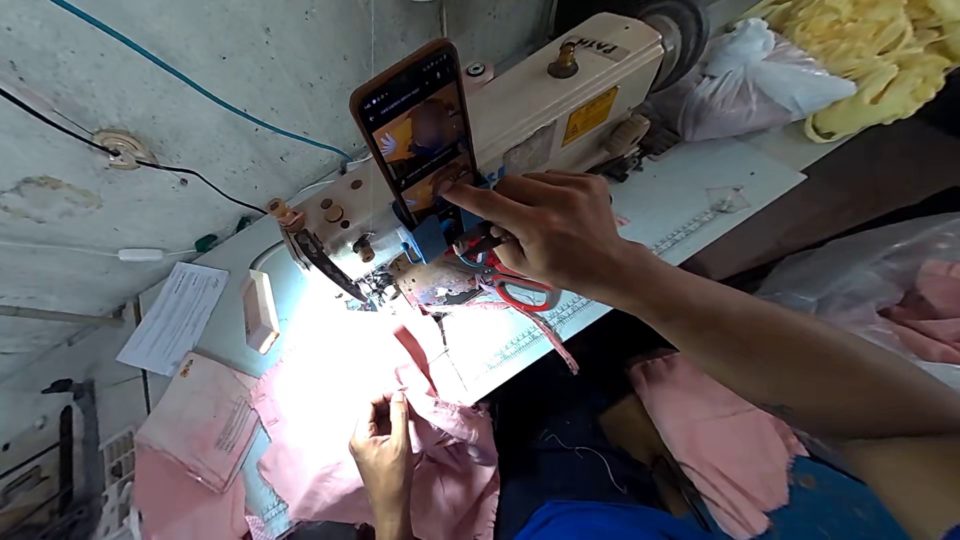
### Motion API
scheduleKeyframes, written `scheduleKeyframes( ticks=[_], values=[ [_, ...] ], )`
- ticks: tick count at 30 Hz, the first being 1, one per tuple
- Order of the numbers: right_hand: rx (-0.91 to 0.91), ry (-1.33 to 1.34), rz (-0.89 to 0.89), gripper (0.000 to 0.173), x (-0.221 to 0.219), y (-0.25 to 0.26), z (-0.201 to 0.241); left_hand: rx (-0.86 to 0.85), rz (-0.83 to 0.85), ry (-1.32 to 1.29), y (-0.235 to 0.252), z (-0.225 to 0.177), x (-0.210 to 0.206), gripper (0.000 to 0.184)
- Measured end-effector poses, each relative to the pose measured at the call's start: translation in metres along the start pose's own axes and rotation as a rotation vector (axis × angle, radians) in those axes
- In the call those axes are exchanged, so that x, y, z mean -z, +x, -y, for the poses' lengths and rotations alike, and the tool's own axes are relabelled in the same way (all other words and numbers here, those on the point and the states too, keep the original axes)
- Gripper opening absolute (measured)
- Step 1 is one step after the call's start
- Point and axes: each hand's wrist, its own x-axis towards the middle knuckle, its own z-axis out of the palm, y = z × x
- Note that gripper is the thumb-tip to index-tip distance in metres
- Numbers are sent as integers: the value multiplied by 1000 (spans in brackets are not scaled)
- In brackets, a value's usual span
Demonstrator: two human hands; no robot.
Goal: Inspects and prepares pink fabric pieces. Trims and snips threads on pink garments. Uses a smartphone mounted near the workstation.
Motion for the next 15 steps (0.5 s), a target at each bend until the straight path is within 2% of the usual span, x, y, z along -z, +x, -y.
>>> scheduleKeyframes(
  ticks=[7,15],
  values=[
    [-29,-15,-42,48,4,8,1,4,-1,-3,0,-1,-1,7],
    [10,29,-3,48,3,-11,3,-11,13,14,1,0,1,9]
  ],
)
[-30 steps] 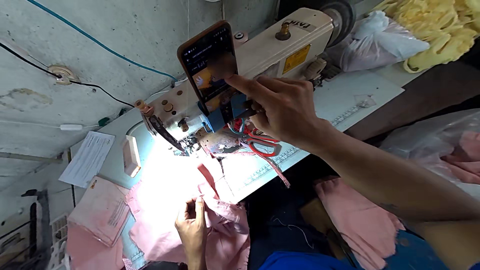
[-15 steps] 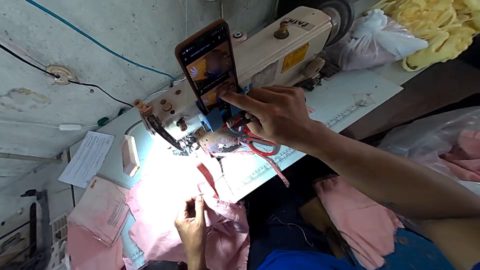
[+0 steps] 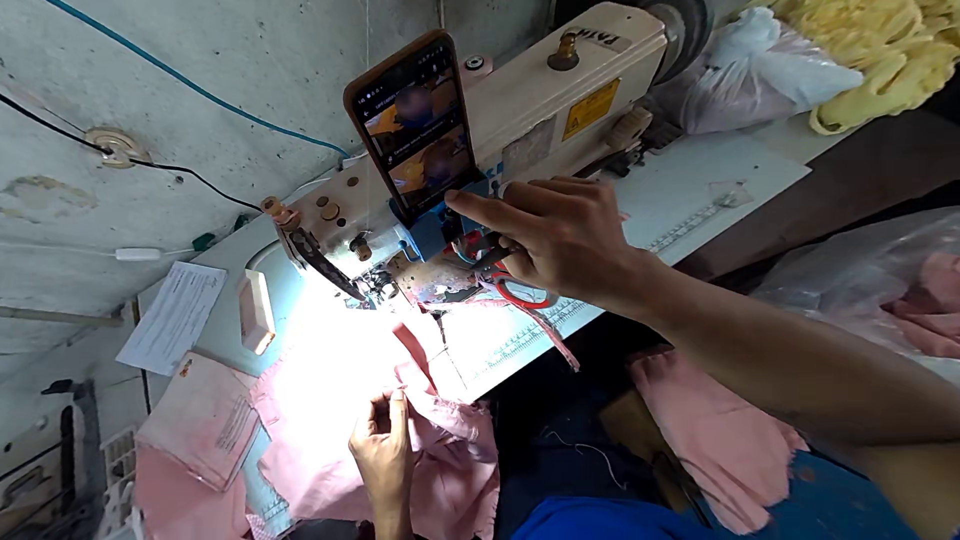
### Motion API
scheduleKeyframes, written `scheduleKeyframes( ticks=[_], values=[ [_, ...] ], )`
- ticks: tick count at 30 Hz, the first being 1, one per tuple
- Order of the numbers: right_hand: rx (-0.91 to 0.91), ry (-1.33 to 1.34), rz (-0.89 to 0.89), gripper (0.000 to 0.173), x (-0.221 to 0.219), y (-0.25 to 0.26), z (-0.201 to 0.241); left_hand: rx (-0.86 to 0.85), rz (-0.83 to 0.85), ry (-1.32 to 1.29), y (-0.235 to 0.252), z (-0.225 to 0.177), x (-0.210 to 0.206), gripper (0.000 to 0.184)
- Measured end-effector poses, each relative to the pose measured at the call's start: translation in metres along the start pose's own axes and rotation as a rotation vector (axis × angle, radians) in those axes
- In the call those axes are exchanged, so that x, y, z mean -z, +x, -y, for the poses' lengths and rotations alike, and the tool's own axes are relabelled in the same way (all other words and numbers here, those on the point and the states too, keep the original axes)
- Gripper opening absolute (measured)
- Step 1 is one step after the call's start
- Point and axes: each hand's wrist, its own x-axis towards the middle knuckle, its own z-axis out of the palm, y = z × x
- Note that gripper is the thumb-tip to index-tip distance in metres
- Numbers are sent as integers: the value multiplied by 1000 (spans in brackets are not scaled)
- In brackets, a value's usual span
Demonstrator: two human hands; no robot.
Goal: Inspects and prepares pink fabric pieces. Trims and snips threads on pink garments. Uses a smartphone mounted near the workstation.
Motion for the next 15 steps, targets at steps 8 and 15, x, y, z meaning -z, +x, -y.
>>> scheduleKeyframes(
  ticks=[8,15],
  values=[
    [-3,-18,10,49,-5,4,-1,3,-3,-9,0,0,-1,8],
    [-69,-31,-62,48,4,26,-4,6,-3,-9,-1,1,0,8]
  ],
)
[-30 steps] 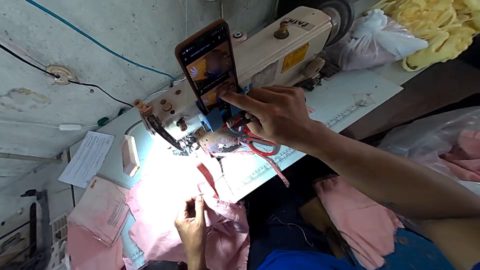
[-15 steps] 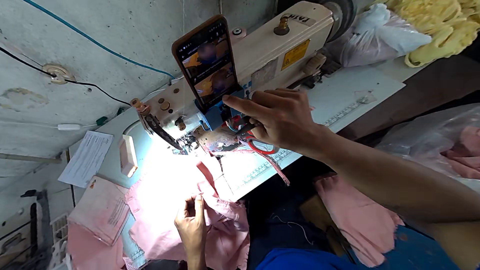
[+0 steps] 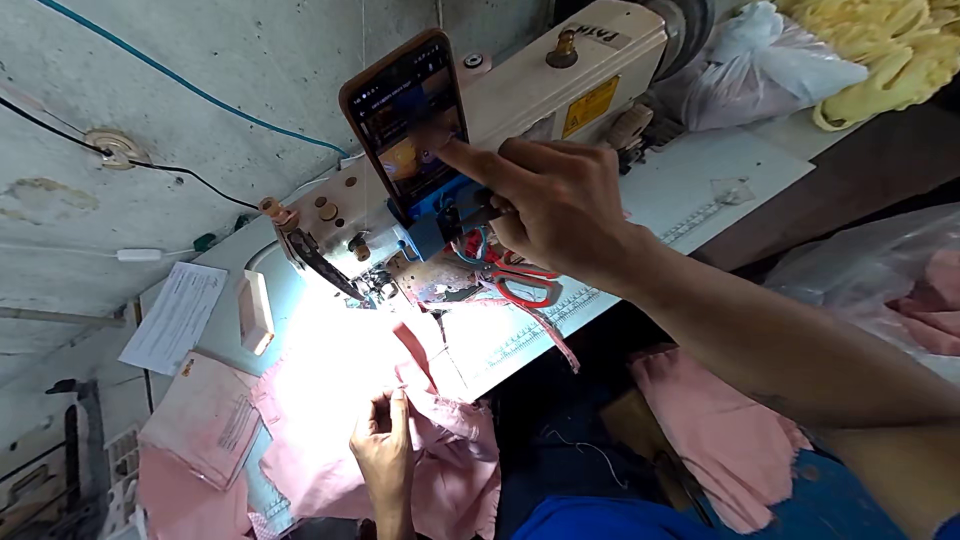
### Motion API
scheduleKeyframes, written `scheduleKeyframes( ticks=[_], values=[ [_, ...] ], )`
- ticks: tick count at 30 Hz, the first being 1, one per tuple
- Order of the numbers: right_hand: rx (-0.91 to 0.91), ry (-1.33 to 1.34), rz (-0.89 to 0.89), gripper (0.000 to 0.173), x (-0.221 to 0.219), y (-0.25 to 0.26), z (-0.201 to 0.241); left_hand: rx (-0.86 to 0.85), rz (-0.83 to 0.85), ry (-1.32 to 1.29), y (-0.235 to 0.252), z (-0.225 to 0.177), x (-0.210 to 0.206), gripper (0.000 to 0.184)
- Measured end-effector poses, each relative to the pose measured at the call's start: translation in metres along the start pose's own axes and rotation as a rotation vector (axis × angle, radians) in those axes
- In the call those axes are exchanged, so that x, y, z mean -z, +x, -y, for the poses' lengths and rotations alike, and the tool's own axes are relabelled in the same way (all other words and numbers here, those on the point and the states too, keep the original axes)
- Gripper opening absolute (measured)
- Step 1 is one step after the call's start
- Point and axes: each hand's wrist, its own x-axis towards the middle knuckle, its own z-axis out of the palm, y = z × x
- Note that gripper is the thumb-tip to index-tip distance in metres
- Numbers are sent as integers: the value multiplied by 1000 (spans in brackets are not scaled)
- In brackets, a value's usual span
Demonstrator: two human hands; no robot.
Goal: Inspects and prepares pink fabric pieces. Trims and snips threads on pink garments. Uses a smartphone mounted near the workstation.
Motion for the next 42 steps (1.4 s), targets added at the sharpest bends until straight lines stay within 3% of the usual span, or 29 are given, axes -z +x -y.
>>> scheduleKeyframes(
  ticks=[10,42],
  values=[
    [82,8,78,46,-5,-19,-2,0,-12,-1,0,2,-1,8],
    [41,12,8,45,3,-11,-2,-11,-11,0,0,1,-1,8]
  ],
)
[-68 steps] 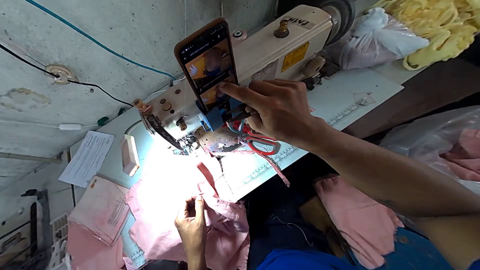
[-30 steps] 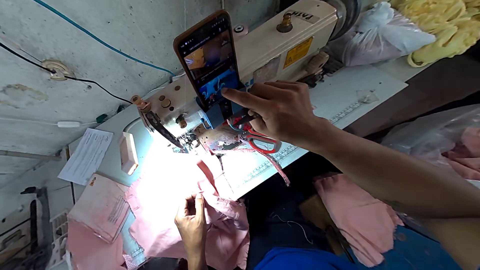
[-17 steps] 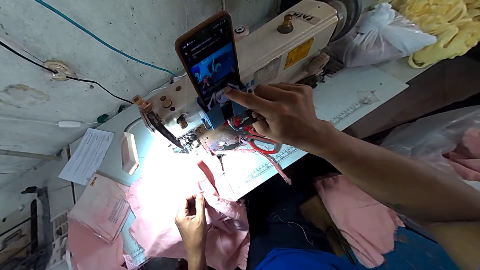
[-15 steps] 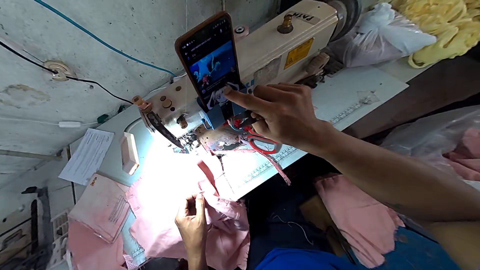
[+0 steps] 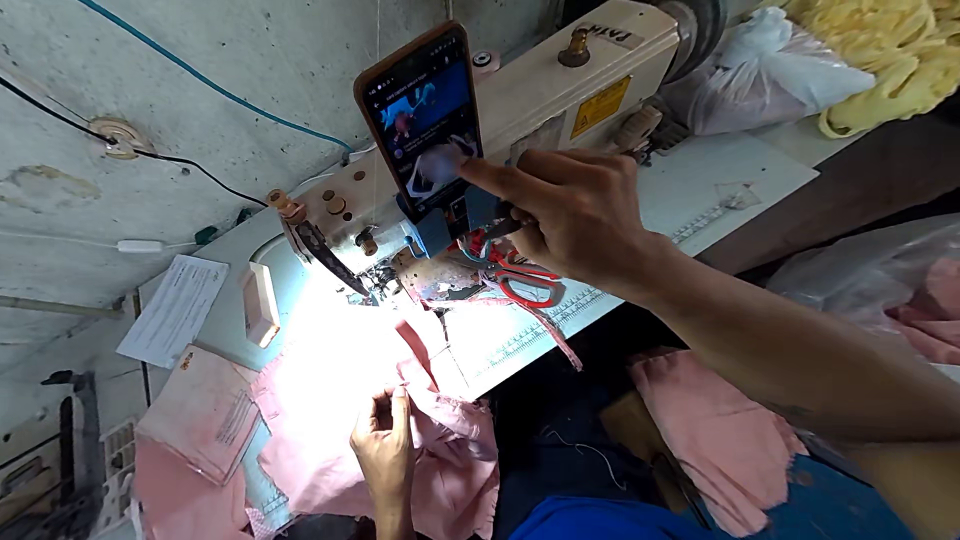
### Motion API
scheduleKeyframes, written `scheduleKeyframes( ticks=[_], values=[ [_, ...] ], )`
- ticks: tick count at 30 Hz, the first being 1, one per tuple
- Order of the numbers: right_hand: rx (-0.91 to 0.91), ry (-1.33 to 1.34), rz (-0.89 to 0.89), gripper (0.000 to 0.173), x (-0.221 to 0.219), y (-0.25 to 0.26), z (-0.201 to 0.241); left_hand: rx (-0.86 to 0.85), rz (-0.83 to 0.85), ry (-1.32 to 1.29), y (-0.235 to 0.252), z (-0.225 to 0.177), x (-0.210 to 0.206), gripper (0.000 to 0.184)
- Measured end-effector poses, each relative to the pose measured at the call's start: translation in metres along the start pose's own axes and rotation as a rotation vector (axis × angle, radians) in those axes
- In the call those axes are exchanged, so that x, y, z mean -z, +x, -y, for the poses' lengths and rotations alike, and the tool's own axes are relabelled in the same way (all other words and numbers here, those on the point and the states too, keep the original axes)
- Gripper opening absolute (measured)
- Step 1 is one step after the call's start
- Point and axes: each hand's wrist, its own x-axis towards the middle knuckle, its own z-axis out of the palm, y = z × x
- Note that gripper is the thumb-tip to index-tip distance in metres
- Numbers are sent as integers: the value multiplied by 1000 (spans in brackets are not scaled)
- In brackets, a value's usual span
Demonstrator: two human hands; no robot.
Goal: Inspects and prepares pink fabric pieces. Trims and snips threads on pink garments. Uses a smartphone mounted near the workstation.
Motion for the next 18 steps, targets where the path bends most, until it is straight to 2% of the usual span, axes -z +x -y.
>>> scheduleKeyframes(
  ticks=[6,11,18],
  values=[
    [38,10,57,45,-7,-7,-1,14,4,-6,0,1,0,8],
    [-19,-4,5,47,-4,4,-1,12,4,-11,0,1,0,8],
    [19,6,13,46,-4,-6,-1,9,4,-17,1,0,0,8]
  ],
)
